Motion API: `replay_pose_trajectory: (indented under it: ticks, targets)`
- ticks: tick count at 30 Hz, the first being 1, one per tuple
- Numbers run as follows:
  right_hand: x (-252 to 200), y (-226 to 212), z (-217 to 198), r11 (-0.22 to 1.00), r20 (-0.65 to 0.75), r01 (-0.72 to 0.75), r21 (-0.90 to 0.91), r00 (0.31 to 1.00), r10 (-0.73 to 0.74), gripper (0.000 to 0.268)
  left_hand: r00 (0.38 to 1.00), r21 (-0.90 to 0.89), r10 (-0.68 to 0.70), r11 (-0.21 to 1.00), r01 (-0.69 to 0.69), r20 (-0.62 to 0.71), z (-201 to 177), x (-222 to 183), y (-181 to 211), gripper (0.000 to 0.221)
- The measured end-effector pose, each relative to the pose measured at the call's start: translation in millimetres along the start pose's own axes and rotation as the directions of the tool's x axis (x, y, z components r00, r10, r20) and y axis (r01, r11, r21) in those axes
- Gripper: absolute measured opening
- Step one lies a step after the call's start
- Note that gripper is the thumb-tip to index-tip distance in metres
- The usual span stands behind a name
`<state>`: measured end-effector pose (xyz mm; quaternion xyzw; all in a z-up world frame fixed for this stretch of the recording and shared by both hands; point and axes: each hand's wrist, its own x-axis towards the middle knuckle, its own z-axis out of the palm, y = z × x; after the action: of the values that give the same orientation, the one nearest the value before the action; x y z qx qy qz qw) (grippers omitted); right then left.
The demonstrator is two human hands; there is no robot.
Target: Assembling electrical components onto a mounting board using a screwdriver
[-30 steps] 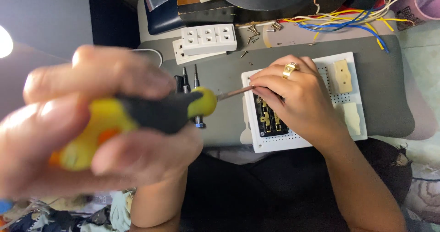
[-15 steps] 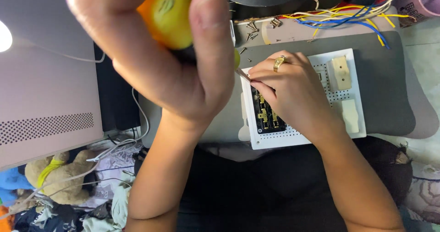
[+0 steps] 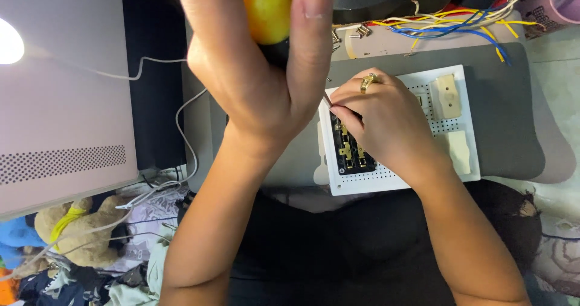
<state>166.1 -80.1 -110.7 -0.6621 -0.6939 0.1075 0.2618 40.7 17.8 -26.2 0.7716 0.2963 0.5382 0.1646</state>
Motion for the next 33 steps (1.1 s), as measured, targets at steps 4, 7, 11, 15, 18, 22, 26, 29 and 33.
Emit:
replay_pose_trajectory:
  ticks: [4,7,11,15,18,22,26,29,33]
  targets:
    - [-0.6,-1.5,-6.7,0.996,0.038,-0.027,0.087,0.999,0.024,0.011,0.968,0.003,0.186,0.982,-0.189,0.168,-8.4,12.0,-0.7,0.033]
    - [-3.3,-3.0,-14.4,0.987,0.108,-0.034,0.159,0.994,0.017,0.019,0.862,-0.069,0.311,0.948,-0.310,0.401,-25.9,34.6,14.3,0.027]
    - [-11.3,-6.9,-20.6,1.000,0.246,0.001,0.022,0.969,-0.007,0.082,0.658,-0.232,0.383,0.922,-0.308,0.648,-46.1,61.3,42.1,0.021]
    - [-19.7,-11.1,-20.5,0.999,0.296,0.025,-0.043,0.955,-0.012,0.089,0.552,-0.304,0.418,0.908,-0.290,0.722,-56.1,76.4,71.3,0.023]
    - [-26.2,-10.9,-15.6,0.985,0.205,0.116,-0.131,0.975,-0.087,0.117,0.534,-0.176,0.390,0.896,-0.407,0.750,-54.6,79.7,75.9,0.023]
    - [-33.6,-9.8,-14.7,0.979,0.203,0.122,-0.162,0.975,-0.088,0.133,0.424,-0.174,0.377,0.880,-0.442,0.824,-53.2,88.8,82.3,0.009]
    - [-35.7,-13.3,-20.7,0.981,0.236,0.111,-0.161,0.969,-0.071,0.131,0.428,0.032,0.154,0.917,-0.396,0.891,-49.9,85.8,86.2,0.036]
    - [-37.4,-9.0,-16.3,0.982,0.225,0.114,-0.152,0.971,-0.077,0.124,0.465,0.163,0.056,0.893,-0.419,0.884,-40.6,76.6,86.1,0.021]
    - [-36.7,-9.9,-17.4,0.983,0.213,0.117,-0.142,0.973,-0.086,0.121,0.331,-0.057,0.281,0.831,-0.553,0.901,-40.0,82.7,82.4,0.019]
